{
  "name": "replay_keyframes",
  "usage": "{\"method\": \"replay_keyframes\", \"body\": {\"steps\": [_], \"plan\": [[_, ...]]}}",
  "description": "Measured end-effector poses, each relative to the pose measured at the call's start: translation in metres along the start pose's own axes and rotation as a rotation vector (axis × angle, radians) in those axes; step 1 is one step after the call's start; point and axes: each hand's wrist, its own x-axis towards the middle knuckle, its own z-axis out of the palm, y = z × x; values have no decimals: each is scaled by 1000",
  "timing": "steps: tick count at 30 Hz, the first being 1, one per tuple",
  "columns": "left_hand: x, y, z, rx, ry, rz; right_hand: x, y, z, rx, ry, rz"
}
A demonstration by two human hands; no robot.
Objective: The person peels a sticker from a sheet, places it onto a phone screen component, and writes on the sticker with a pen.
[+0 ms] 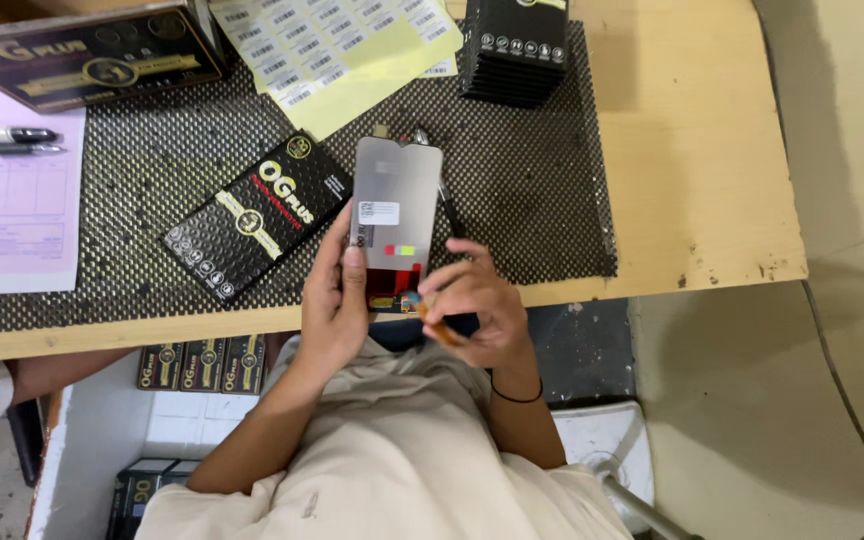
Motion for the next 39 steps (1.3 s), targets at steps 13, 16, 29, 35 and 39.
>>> {"method": "replay_keyframes", "body": {"steps": [13,16,29,35,39], "plan": [[1,3,-11,-335,-167,-213,24,-24,-13,207,-496,173],[10,9,-10,-338,-206,-190,21,-19,-18,339,-343,314],[0,-6,-7,-63,-313,-1,1,2,-8,-22,46,533],[-5,2,2,-205,-302,-159,5,-4,-1,75,326,594],[-22,-19,23,-421,-269,-225,-5,5,0,180,409,599]]}}
